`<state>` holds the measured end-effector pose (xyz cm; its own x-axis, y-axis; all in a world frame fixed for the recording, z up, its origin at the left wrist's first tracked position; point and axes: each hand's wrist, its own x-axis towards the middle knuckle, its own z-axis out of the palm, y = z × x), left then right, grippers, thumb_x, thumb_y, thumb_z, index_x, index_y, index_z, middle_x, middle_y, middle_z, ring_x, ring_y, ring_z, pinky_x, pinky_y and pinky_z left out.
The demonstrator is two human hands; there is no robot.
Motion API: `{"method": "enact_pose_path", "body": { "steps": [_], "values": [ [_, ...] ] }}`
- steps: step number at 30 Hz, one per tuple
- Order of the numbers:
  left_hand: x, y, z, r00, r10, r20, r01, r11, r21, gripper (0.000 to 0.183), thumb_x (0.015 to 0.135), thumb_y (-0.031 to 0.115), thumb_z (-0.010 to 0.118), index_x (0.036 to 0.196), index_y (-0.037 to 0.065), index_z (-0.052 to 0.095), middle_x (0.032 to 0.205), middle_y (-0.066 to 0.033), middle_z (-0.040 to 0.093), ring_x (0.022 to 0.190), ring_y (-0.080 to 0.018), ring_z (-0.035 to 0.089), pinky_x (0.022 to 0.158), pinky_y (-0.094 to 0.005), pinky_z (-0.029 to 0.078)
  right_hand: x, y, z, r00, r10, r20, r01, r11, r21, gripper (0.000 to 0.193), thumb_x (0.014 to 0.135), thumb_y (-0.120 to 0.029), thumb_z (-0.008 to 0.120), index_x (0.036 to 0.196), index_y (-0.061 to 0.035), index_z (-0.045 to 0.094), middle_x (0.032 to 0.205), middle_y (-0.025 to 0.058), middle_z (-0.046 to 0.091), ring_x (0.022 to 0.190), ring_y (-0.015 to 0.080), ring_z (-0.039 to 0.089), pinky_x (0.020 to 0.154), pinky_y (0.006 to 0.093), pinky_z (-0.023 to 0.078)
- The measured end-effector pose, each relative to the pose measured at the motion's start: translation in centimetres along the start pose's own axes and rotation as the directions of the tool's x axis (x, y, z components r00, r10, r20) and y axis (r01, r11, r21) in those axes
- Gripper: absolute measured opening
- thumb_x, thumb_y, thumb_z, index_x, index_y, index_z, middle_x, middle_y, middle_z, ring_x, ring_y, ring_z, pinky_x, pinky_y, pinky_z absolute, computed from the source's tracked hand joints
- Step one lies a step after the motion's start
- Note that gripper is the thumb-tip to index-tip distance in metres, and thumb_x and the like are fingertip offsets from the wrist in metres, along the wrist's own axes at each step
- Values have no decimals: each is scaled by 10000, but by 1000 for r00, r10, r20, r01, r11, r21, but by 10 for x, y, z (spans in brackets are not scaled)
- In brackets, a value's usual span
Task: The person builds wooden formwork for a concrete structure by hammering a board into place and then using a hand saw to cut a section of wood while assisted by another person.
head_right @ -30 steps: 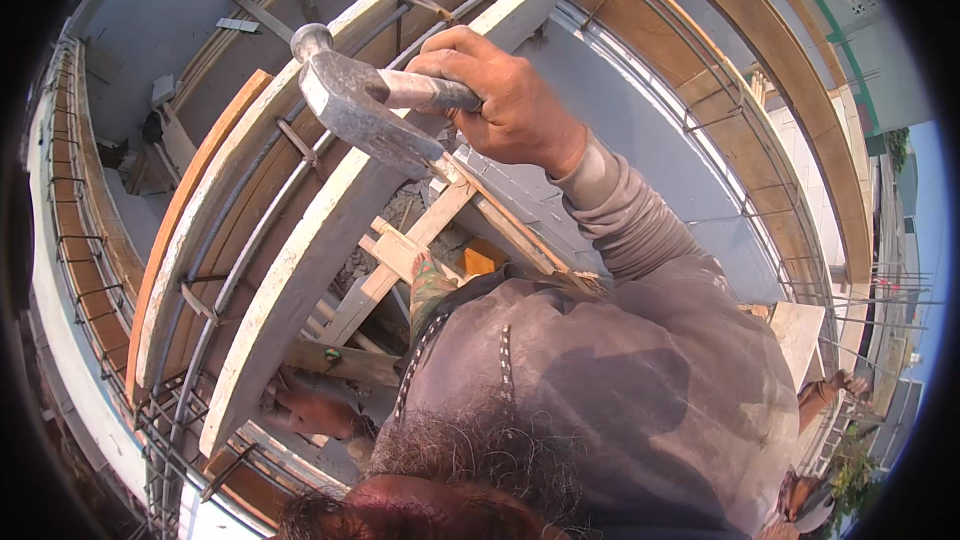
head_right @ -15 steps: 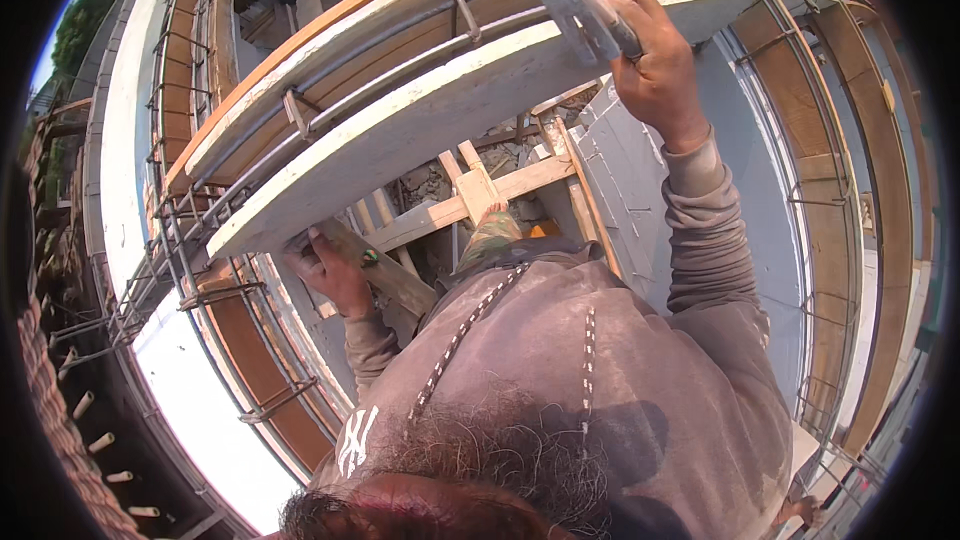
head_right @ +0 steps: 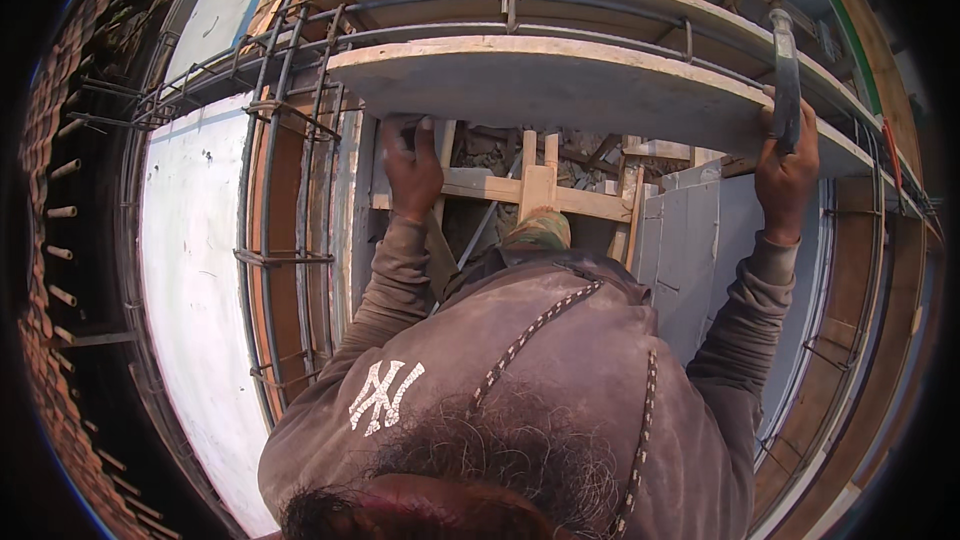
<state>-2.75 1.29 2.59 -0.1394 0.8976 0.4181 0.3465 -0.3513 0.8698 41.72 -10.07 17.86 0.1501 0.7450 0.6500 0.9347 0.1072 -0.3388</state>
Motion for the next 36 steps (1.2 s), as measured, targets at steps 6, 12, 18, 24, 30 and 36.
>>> {"method": "enact_pose_path", "body": {
  "steps": [6, 12, 18, 24, 30, 36],
  "values": [
    [-4, -22, 6, 1000, -3, -23, 1, 992, -124, 231, 1020, 180, 656, 1061, -36, 586, 969, -225, 651, 882, -379, 653, 784, -467, 491, -2, -5, 1, 998, -62, 0, 62, 997, 34, 337, 1010, -13, 593, 1333, -25, 687, 1336, 144, 660, 1240, 301, 650, 1044, 388, 481],
    [-10, -21, 4, 995, -104, 6, 102, 958, -266, 206, 1071, 181, 613, 1141, -4, 557, 1056, -116, 684, 976, -185, 659, 879, -348, 525, -12, -20, 2, 1000, 0, -4, 0, 1000, -31, 403, 1042, -238, 689, 1377, -16, 660, 1439, 158, 616, 1339, 300, 590, 1097, 383, 450],
    [-4, -40, 12, 997, 0, -81, -29, 934, -355, 149, 1051, 142, 638, 1100, 17, 574, 1008, -96, 643, 923, -170, 613, 832, -345, 509, -17, -46, 11, 992, -76, -100, 76, 997, -3, 463, 1011, -192, 732, 1395, 38, 618, 1463, 183, 600, 1369, 307, 571, 1102, 391, 457],
    [-7, -35, 14, 995, -29, -98, -5, 943, -332, 144, 1048, 130, 637, 1111, 24, 562, 990, -85, 622, 911, -168, 600, 825, -347, 503, -15, -63, 26, 995, -28, -95, 33, 998, 52, 396, 1026, -147, 708, 1364, 43, 633, 1365, 184, 658, 1251, 267, 647, 1047, 381, 496],
    [-8, -37, 20, 988, 10, -154, -56, 954, -296, 144, 1068, 141, 591, 1128, 28, 526, 959, -90, 609, 891, -176, 606, 803, -353, 505, -41, -99, 45, 994, -42, -103, 72, 948, 310, 194, 1034, -104, 692, 1167, 37, 705, 1107, 110, 724, 1012, 158, 669, 859, 311, 535],
    [-11, -51, 35, 976, 45, -212, -114, 939, -325, 149, 1079, 124, 572, 1138, 13, 491, 1036, -107, 603, 935, -167, 612, 836, -322, 511, -63, -151, 61, 912, -1, 410, -205, 865, 459, 151, 952, -89, 761, 1023, 26, 694, 800, 75, 655, 713, 123, 584, 663, 281, 481]
  ]
}}
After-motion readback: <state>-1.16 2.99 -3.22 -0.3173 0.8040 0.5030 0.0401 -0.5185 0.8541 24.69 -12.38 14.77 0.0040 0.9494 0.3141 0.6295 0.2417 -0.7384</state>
